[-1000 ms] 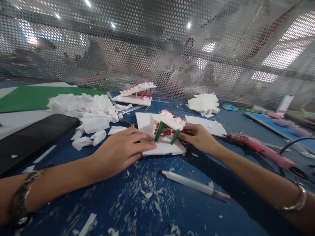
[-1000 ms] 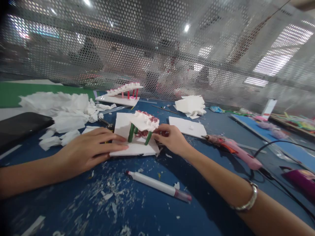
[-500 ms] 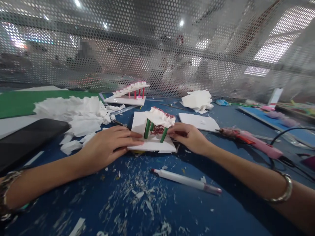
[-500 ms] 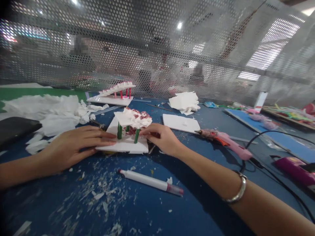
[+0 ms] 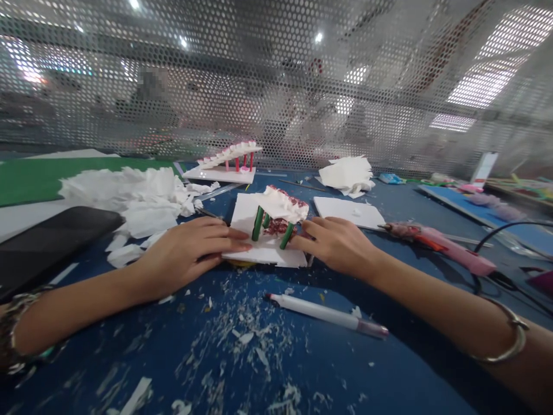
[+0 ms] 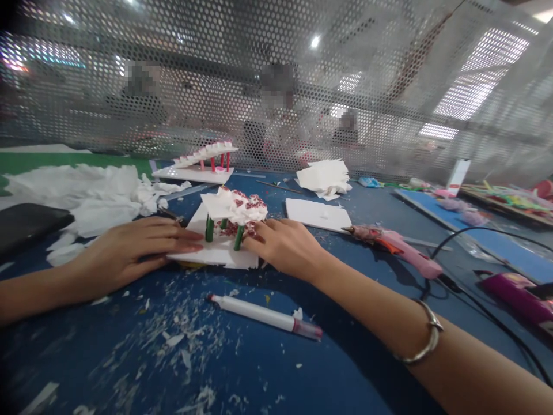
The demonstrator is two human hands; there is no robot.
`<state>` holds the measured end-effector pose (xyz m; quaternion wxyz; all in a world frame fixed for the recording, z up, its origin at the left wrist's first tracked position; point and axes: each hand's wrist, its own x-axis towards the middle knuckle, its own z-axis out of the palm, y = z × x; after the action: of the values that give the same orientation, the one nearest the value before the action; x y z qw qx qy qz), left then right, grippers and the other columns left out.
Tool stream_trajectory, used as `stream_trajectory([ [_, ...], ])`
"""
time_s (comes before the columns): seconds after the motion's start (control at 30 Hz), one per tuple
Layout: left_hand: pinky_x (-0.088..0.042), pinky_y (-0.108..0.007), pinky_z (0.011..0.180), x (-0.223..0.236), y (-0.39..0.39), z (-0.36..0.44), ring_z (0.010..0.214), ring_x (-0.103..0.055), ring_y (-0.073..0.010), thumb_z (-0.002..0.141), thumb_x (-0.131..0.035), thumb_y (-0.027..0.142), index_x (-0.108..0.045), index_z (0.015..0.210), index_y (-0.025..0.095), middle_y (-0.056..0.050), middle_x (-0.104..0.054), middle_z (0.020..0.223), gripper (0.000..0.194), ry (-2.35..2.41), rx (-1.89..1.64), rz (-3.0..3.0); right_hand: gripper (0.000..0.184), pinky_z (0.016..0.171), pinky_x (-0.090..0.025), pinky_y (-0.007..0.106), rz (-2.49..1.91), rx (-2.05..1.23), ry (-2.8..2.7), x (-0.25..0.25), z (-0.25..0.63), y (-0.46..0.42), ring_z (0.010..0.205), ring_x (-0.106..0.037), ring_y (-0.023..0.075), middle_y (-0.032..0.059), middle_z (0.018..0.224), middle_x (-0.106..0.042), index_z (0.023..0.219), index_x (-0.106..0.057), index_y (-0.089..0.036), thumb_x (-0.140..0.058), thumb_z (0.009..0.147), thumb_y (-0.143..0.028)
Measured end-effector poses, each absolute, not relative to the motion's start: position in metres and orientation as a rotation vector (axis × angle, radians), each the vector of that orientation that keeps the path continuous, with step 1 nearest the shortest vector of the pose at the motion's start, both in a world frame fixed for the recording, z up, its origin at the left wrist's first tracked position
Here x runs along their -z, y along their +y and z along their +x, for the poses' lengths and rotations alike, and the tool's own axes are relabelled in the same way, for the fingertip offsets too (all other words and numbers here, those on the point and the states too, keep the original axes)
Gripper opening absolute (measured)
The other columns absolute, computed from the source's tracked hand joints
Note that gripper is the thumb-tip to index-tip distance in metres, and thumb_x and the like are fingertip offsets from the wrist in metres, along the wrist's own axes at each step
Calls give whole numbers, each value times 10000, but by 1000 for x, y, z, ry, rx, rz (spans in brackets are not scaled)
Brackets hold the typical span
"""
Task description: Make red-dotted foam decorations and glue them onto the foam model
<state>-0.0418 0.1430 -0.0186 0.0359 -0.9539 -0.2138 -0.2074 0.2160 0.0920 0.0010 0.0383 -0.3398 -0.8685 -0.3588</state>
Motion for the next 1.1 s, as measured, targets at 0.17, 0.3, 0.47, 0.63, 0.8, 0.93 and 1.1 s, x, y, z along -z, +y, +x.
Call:
stream_trajectory([
  [0.17, -393, -322, 876, 19, 145, -42, 973, -514, -159, 810, -380, 189, -541, 1082, 311, 53, -591, 1099, 339, -629, 618, -2929, 199, 497, -239, 255, -1061, 1157, -2700, -3, 211, 89, 585, -466, 112, 34, 673, -582, 821, -589, -176, -400, 822, -115],
  [0.3, -390, -324, 875, 18, 144, -42, 974, -507, -163, 813, -366, 181, -559, 1062, 299, 45, -597, 1088, 336, -664, 629, -2925, 173, 478, -214, 249, -1240, 992, -2709, -6, 209, 88, 586, -474, 108, 36, 719, -596, 830, -590, -191, -438, 802, -114],
  [0.47, -409, -319, 840, 19, 146, -42, 960, -507, -168, 807, -370, 177, -550, 1075, 305, 42, -598, 1085, 347, -620, 633, -2929, 187, 466, -194, 266, -1261, 1009, -2729, -5, 205, 86, 565, -487, 124, 41, 672, -595, 782, -590, -167, -424, 785, -83],
  [0.63, -400, -310, 846, 19, 145, -42, 973, -491, -164, 815, -363, 166, -552, 1070, 294, 42, -594, 1090, 342, -618, 647, -2936, 196, 465, -229, 263, -1150, 991, -2680, -3, 212, 87, 551, -486, 114, 34, 651, -589, 764, -594, -153, -408, 793, -98],
  [0.8, -395, -313, 850, 18, 142, -41, 974, -491, -161, 825, -341, 171, -562, 1057, 299, 39, -599, 1083, 345, -682, 664, -2943, 249, 439, -258, 233, -1224, 755, -2524, -1, 224, 94, 578, -509, 102, 32, 713, -597, 927, -582, -160, -357, 822, -151],
  [0.93, -389, -332, 858, 19, 142, -41, 965, -501, -168, 822, -354, 180, -565, 1056, 301, 30, -607, 1072, 338, -684, 671, -2960, 258, 439, -261, 227, -1247, 721, -2620, 1, 225, 95, 596, -517, 94, 35, 776, -596, 959, -571, -188, -355, 826, -138],
  [1.1, -404, -322, 830, 19, 143, -41, 945, -508, -170, 819, -358, 184, -563, 1060, 308, 27, -611, 1066, 340, -684, 677, -2956, 292, 426, -229, 232, -1143, 956, -2701, -1, 222, 96, 569, -511, 93, 41, 753, -607, 954, -567, -191, -341, 814, -72],
])
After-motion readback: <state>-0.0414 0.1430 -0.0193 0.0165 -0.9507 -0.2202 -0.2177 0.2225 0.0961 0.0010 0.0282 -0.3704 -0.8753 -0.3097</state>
